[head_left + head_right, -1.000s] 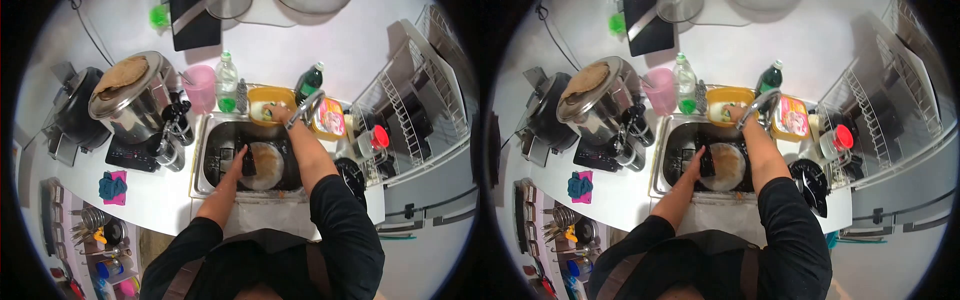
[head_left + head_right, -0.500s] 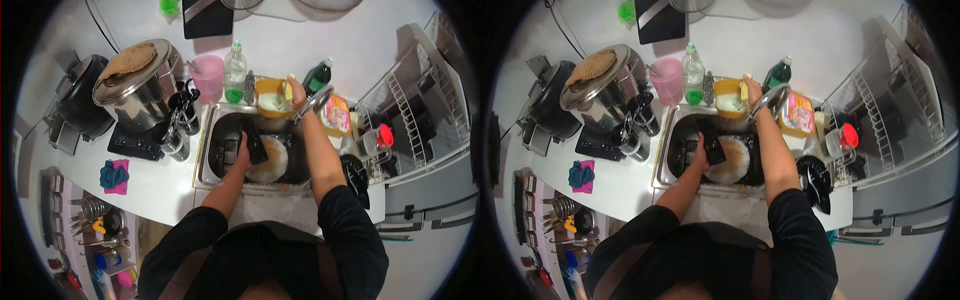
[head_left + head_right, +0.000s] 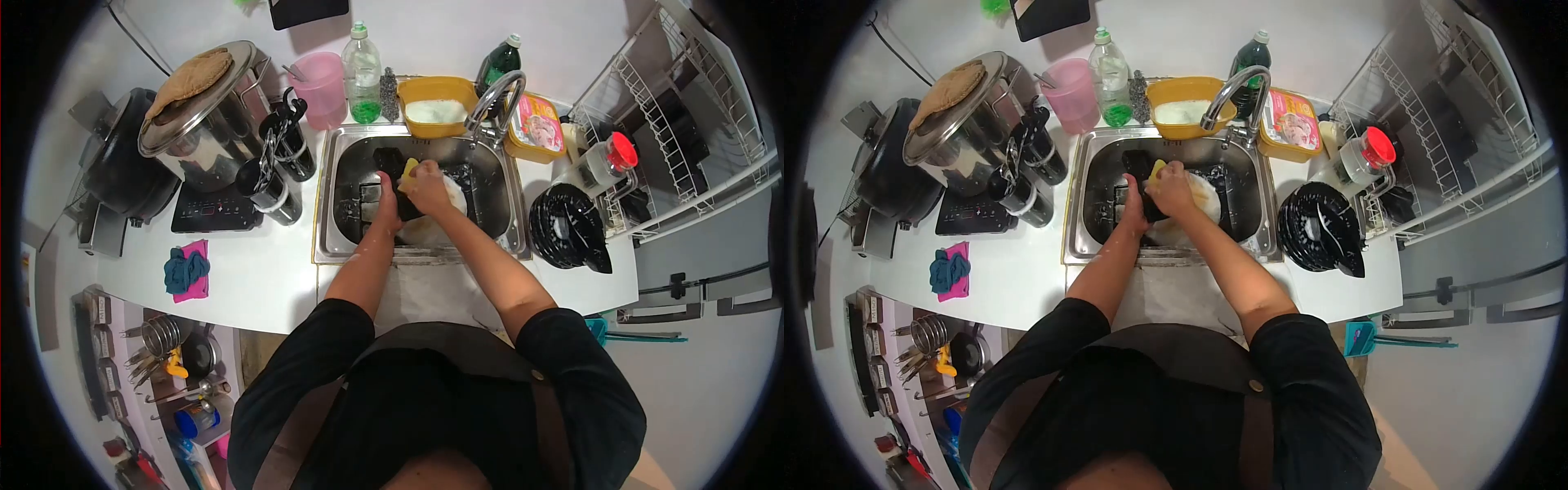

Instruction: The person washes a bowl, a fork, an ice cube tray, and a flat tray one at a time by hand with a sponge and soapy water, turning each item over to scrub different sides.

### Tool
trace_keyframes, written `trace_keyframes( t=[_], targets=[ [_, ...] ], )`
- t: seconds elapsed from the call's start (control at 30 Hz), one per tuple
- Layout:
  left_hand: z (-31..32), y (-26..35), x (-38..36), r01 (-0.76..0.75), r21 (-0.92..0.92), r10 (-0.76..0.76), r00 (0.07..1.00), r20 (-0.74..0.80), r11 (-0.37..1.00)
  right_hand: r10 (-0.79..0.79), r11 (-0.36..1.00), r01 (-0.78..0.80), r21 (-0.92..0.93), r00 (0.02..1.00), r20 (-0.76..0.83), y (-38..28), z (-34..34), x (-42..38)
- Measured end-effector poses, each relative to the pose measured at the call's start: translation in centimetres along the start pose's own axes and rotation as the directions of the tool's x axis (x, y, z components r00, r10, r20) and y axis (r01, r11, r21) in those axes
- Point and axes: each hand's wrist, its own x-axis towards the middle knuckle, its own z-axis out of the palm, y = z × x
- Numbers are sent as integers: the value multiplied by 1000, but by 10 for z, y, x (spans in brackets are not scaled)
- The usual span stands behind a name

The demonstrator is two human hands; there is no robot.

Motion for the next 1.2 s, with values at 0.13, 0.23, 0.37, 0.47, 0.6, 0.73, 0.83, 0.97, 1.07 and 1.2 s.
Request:
trace_keyframes(
  t=[0.13, 0.23, 0.37, 0.47, 0.6, 0.73, 0.83, 0.97, 1.07, 1.2],
  targets=[
    [-3, 1, -3, 115, 55, -113, 992, -51, 992, 8, 988, -28, 149, 991, 135, 1, 6, -4],
    [14, 1, -8, 68, 64, -59, 991, -123, 996, -82, 971, 22, 239, 965, 248, -2, -11, 11],
    [1, -7, 5, 66, 125, -53, 994, -99, 990, -154, 986, 135, 97, 963, 221, 22, -5, 15],
    [34, 7, -17, 73, 240, 5, 950, -312, 968, -155, 976, 196, -91, 929, 336, 29, -2, 12],
    [14, 2, -2, 123, 180, -71, 959, -273, 976, 37, 998, -59, 28, 865, 501, 23, -10, 18],
    [-1, -7, 9, 115, 114, -104, 990, -100, 987, 136, 788, -290, 543, 942, 306, 38, 18, 13],
    [0, -6, 4, 129, 74, -124, 989, -79, 989, -120, 980, 103, 171, 988, 95, 34, 23, 9],
    [-7, 6, 0, 171, -3, -171, 985, -14, 985, -146, 983, 82, 165, 894, 423, 15, 0, 5],
    [10, 7, -10, 142, 39, -138, 987, -80, 989, -265, 957, 213, 198, 918, 295, 24, 8, -1],
    [6, 1, -1, 115, 89, -105, 988, -112, 989, -252, 966, 257, 16, 934, 253, 21, 12, 5]
  ],
)
